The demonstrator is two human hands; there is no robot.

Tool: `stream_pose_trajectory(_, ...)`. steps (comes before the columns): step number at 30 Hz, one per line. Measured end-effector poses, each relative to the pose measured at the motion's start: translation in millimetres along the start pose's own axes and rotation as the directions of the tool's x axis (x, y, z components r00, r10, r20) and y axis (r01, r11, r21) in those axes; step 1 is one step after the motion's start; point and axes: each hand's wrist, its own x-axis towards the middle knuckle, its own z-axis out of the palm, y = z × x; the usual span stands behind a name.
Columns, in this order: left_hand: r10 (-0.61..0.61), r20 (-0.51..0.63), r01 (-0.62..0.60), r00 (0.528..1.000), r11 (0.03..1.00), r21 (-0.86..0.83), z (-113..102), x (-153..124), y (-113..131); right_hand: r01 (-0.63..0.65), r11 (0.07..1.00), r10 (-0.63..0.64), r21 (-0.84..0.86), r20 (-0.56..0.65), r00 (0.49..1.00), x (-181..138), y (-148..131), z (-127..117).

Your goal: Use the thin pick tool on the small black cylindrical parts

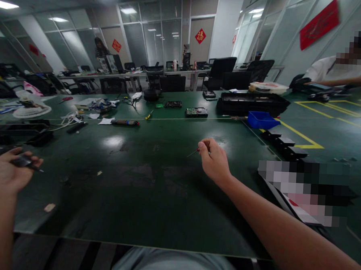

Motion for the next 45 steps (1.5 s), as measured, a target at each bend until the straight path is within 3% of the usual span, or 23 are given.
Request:
stream_pose_trajectory(1,-0.155,-0.010,0.154,0.988,0.986,-0.071,10.3,-1.2,2.2,-0.003,1.000,0.003,0.000,0.000,1.000,0.1,0.0,-0.1)
stream_pose_trajectory(2,-0.234,0.018,0.234,0.972,0.963,-0.132,21.3,-6.4,5.9,-0.005,1.000,0.005,0.000,0.001,1.000,0.2,0.0,-0.3)
stream_pose_trajectory(4,-0.225,0.166,0.255,0.960,0.949,-0.184,45.4,-26.5,16.0,-0.008,1.000,0.008,0.003,0.001,1.000,0.4,0.3,-0.6)
stream_pose_trajectory(7,-0.173,0.286,0.247,0.942,0.937,-0.247,84.7,-66.4,31.7,-0.011,1.000,0.011,0.004,-0.004,1.000,0.9,1.3,-0.9)
stream_pose_trajectory(9,-0.103,0.419,0.250,0.902,0.916,-0.314,110.8,-91.2,39.1,-0.009,1.000,0.009,0.002,-0.010,1.000,1.2,2.1,-1.1)
stream_pose_trajectory(12,-0.041,0.522,0.255,0.852,0.904,-0.345,146.1,-122.4,45.2,-0.003,1.000,0.003,0.001,-0.010,1.000,1.5,2.4,-1.8)
stream_pose_trajectory(15,-0.003,0.688,0.279,0.726,0.915,-0.291,176.3,-152.4,48.2,-0.008,1.000,0.008,-0.006,-0.007,1.000,1.7,1.3,-3.0)
stream_pose_trajectory(20,0.074,0.844,0.260,0.532,0.934,-0.246,215.6,-208.3,46.3,-0.010,1.000,0.010,-0.003,-0.023,1.000,2.0,0.3,-5.3)
stream_pose_trajectory(23,0.104,0.904,0.143,0.415,0.974,-0.177,231.6,-237.6,34.3,-0.011,1.000,0.011,-0.001,-0.036,0.999,2.4,0.3,-6.5)
stream_pose_trajectory(26,0.154,0.937,-0.155,0.312,0.982,-0.110,241.6,-254.8,11.9,-0.021,1.000,0.020,-0.004,-0.041,0.999,3.0,-0.4,-7.3)
stream_pose_trajectory(28,0.200,0.942,-0.370,0.270,0.924,-0.090,245.6,-258.2,-5.1,-0.022,1.000,0.022,-0.002,-0.032,0.999,3.2,-1.5,-7.7)
stream_pose_trajectory(31,0.251,0.939,-0.542,0.235,0.836,-0.088,248.9,-253.5,-25.0,-0.018,1.000,0.018,-0.009,0.003,1.000,3.0,-4.5,-8.3)
stream_pose_trajectory(34,0.305,0.936,-0.624,0.176,0.770,-0.133,250.7,-244.2,-33.9,-0.037,0.999,0.036,0.033,0.012,0.999,1.8,-7.2,-8.3)
stream_pose_trajectory(37,0.377,0.916,-0.650,0.139,0.732,-0.203,251.7,-237.8,-35.8,-0.052,0.980,0.054,0.193,-0.005,0.999,0.5,-6.5,-6.3)
stream_pose_trajectory(40,0.394,0.902,-0.631,0.175,0.748,-0.205,252.2,-235.7,-36.0,-0.061,0.952,0.065,0.300,-0.003,0.998,0.3,-3.1,-3.2)
stream_pose_trajectory(45,0.396,0.888,-0.624,0.232,0.761,-0.177,252.9,-232.7,-38.0,-0.056,0.957,0.056,0.284,0.007,0.998,0.5,-1.5,-2.9)
